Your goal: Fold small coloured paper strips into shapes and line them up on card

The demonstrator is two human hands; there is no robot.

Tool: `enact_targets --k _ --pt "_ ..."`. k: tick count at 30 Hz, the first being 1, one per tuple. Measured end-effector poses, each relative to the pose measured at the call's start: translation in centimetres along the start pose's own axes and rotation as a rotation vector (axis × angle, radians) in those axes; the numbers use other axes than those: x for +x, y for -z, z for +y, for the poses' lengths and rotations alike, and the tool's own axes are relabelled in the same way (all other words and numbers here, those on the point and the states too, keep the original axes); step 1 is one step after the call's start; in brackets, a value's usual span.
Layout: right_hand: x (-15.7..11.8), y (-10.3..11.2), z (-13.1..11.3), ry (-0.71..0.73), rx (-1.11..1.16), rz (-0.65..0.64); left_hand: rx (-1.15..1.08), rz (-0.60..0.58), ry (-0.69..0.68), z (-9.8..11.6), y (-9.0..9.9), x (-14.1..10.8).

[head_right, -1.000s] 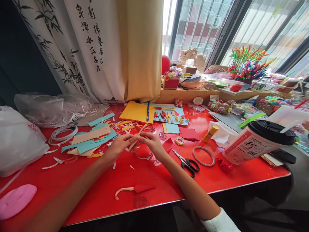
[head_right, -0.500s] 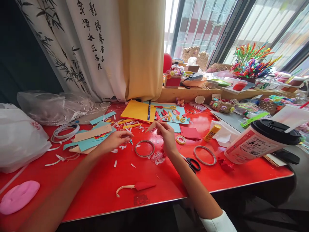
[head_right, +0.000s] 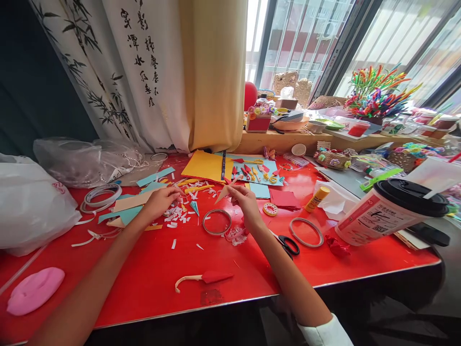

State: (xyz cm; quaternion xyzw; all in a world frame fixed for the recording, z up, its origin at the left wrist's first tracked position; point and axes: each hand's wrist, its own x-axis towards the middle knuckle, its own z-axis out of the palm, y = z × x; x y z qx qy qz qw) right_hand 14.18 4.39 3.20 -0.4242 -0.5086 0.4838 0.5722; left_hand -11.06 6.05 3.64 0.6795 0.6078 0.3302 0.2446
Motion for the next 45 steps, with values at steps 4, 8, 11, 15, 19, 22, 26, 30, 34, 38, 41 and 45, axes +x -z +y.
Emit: enact_targets --k 4,8,11,15,19,22,26,30,34,38,41,45 --pt "-0.6 -0.8 0.1 0.033 -0.034 -0.083 -0.201 -0.17 -0.189 2.3 -1.7 -1.8" --pt "-1.3 -2.0 0.3 -0.013 -0.025 -0.232 -0.34 -0.394 -0.27 3.9 -4.5 -3.6" --pt "-1.5 -2.3 0.2 -0.031 -0.028 -0.274 -0.415 -0.371 -0.235 3.7 -5.6 -3.8" --pt "-1.3 -1.8 -0.2 0.043 -0.142 -0.236 -0.615 -0.283 -0.183 3.4 -5.2 -3.5" --pt "-1.2 -1.6 -0.1 0.075 -0.223 -0.284 -0.535 -0.213 -0.207 3.8 -4.4 -3.7" --pt "-0.9 -1.4 0.2 0.113 -0.262 -0.276 -0.371 -0.307 -0.28 3.3 -4.0 -3.3" --pt "0.0 0.0 0.1 0.143 -0.251 -0.062 0.086 -0.295 -0.426 1.1 -3.3 -1.9" --pt "1.1 2.0 -0.4 0.156 -0.149 0.151 0.554 -0.191 -0.618 -0.6 -1.9 -0.9" --pt "1.6 2.9 -0.6 0.134 -0.062 0.244 0.654 -0.038 -0.604 -0.6 -1.4 -0.8" --pt "1.8 3.3 -0.8 0.154 -0.058 0.276 0.411 -0.248 -0.604 0.0 -3.0 -1.4" --pt "2.0 3.8 -1.0 0.18 -0.032 0.314 0.348 -0.377 -0.605 0.2 -4.2 -1.9" --pt "2.1 4.6 -1.4 0.191 0.004 0.358 0.57 -0.296 -0.655 0.1 -3.7 -1.8"
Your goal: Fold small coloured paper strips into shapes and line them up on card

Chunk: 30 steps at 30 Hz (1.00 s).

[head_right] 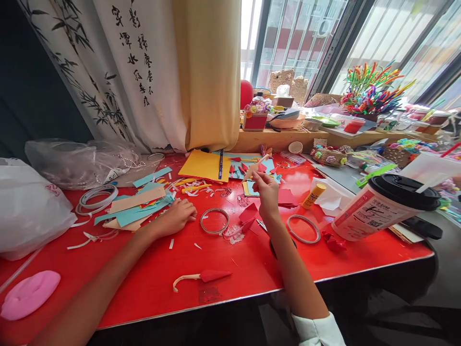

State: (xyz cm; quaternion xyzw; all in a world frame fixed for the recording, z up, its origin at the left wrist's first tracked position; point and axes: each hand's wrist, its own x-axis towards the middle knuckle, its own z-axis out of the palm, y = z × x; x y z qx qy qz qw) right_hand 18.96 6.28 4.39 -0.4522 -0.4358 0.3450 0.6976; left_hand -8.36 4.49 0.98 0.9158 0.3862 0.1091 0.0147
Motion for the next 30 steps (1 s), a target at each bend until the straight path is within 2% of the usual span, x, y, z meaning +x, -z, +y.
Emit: enact_targets --k 4,6,8,10,12,15,18,21,23,25,27,30 --pt "0.1 0.1 -0.1 -0.003 -0.011 0.02 0.381 0.188 0.187 -1.4 1.4 -0.6" --pt "-0.2 -0.3 0.0 -0.001 -0.037 -0.018 0.46 0.32 0.327 -1.8 1.9 -0.8" --pt "-0.9 -1.0 0.2 -0.009 -0.087 -0.11 0.446 0.456 0.425 -1.8 1.9 -0.7" --pt "-2.0 -2.0 0.6 -0.019 -0.144 -0.24 0.304 0.552 0.462 -1.1 1.8 -0.3" --pt "-3.4 -3.1 1.1 -0.013 -0.186 -0.366 0.0 0.54 0.432 0.3 1.5 0.3" --pt "-5.4 -4.5 1.7 0.038 -0.25 -0.534 -0.621 0.316 0.316 2.8 1.2 1.0" --pt "-6.4 -5.1 2.0 0.077 -0.3 -0.647 -0.982 0.237 0.286 4.1 1.2 1.3" --pt "-6.1 -4.9 2.0 0.08 -0.341 -0.644 -1.074 0.341 0.394 3.6 1.6 1.3" --pt "-5.3 -4.5 1.9 0.094 -0.41 -0.597 -1.055 0.442 0.461 2.8 1.8 1.2" --pt "-4.6 -3.9 1.9 0.123 -0.531 -0.539 -1.093 0.507 0.468 2.2 1.8 1.1" --pt "-4.1 -3.5 2.1 0.173 -0.718 -0.503 -1.213 0.507 0.45 1.9 1.7 1.1" --pt "-4.0 -3.1 2.5 0.291 -1.083 -0.517 -1.365 0.426 0.441 2.0 1.6 1.1"
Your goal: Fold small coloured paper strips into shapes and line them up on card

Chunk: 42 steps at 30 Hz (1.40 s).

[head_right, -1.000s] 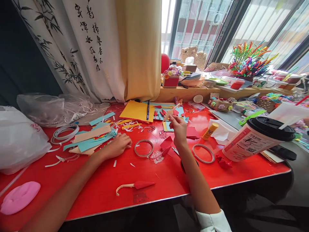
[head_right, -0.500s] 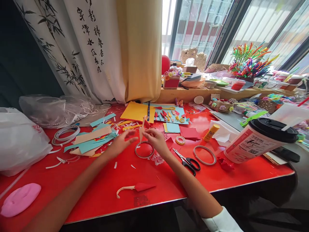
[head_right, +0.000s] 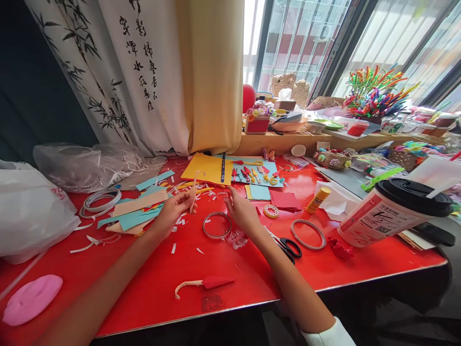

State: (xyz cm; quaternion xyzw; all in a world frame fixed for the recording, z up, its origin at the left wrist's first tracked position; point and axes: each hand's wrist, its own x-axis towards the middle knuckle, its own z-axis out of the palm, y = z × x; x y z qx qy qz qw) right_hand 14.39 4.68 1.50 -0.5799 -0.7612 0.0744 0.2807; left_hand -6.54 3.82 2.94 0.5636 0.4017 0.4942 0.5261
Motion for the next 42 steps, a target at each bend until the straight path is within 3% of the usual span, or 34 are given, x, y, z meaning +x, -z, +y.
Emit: enact_targets --k 3,6,8,12,14,16,19,24,29,34,42 --pt "-0.2 -0.1 0.1 0.025 -0.285 0.022 -0.048 -0.073 0.049 0.2 -0.3 -0.2" --pt "-0.2 0.6 -0.2 0.05 -0.266 0.139 0.016 -0.141 -0.011 0.5 -0.7 -0.7" --pt "-0.3 1.4 -0.8 0.117 -0.043 0.118 0.237 -0.093 -0.147 0.6 -1.0 -1.1" --pt "-0.9 2.4 -2.8 0.149 0.624 -0.103 0.939 0.037 -0.52 0.0 -1.4 -1.8" --pt "-1.3 2.3 -3.8 0.097 0.815 -0.075 1.187 0.014 -0.672 -0.4 -1.6 -2.0" --pt "-1.6 1.9 -4.3 0.078 0.897 -0.038 1.282 -0.009 -0.759 -0.4 -1.8 -2.1" --pt "-1.7 1.5 -4.4 0.156 0.799 -0.009 1.108 0.024 -0.725 0.4 -2.3 -2.3" --pt "-1.4 1.4 -3.4 0.447 0.283 0.139 0.669 0.103 -0.419 2.7 -2.9 -2.9" --pt "-1.2 1.0 -2.7 0.659 0.012 0.135 0.588 -0.088 -0.422 3.2 -3.1 -3.0" --pt "-1.1 1.0 -2.6 0.698 -0.091 0.09 0.562 -0.18 -0.441 2.8 -3.2 -3.1" --pt "-1.4 1.9 -3.1 0.656 0.015 0.032 0.365 -0.111 -0.288 2.7 -3.1 -3.0"
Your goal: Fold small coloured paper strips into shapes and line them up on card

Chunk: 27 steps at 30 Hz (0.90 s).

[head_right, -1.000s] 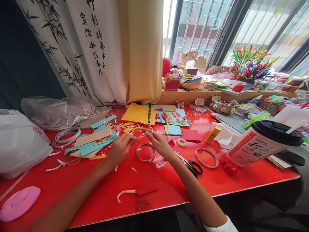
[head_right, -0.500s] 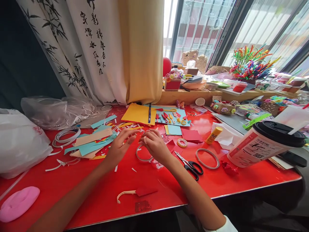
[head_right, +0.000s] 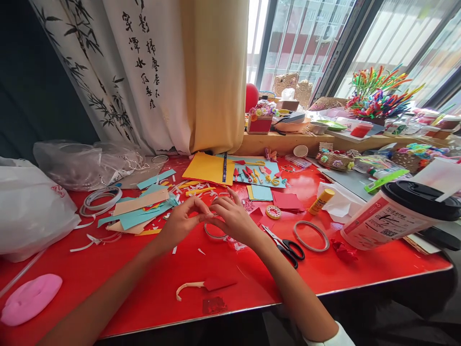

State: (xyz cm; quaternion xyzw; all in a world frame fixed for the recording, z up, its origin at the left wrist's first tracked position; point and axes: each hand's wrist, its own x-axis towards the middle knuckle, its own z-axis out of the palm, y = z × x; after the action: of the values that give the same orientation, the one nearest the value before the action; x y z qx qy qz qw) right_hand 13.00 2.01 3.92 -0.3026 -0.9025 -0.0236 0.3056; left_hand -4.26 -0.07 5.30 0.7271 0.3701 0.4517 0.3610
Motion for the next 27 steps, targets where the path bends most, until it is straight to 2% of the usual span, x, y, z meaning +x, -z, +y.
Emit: enact_targets --k 2,4,6,8,10,11,13,15,17,19,22,27 --pt "0.0 0.1 -0.2 -0.009 0.054 0.016 -0.006 0.047 0.029 -0.2 0.0 0.1" --pt "0.1 0.2 -0.4 -0.023 0.089 0.05 -0.068 0.046 0.052 -0.3 0.2 0.2" --pt "0.1 0.2 -0.4 -0.028 0.115 0.076 -0.198 -0.038 0.087 -0.2 0.9 0.4" --pt "0.1 0.3 -0.3 -0.022 0.137 0.082 -0.307 -0.172 0.135 0.0 1.9 0.7" --pt "0.1 0.5 0.0 -0.038 0.141 0.089 -0.347 -0.295 0.166 0.2 2.9 0.9" --pt "0.1 0.7 0.2 -0.058 0.136 0.102 -0.343 -0.319 0.17 0.1 3.1 1.0" --pt "-0.1 1.1 0.6 -0.145 0.123 0.16 -0.24 -0.288 0.149 -0.3 3.0 1.0" --pt "-0.2 1.5 0.9 -0.283 0.122 0.242 0.007 -0.25 0.08 -1.2 2.0 0.6" --pt "-0.4 1.8 1.1 -0.402 0.13 0.301 0.305 -0.342 -0.05 -2.4 0.6 0.1" --pt "-0.6 1.9 1.2 -0.421 0.137 0.295 0.49 -0.428 -0.164 -3.5 -0.5 -0.3" --pt "-0.6 1.8 1.1 -0.342 0.163 0.214 0.554 -0.398 -0.224 -4.1 -0.9 -0.3" --pt "-0.1 2.0 0.6 -0.298 0.3 0.052 0.331 -0.232 -0.112 -2.7 0.9 0.8"
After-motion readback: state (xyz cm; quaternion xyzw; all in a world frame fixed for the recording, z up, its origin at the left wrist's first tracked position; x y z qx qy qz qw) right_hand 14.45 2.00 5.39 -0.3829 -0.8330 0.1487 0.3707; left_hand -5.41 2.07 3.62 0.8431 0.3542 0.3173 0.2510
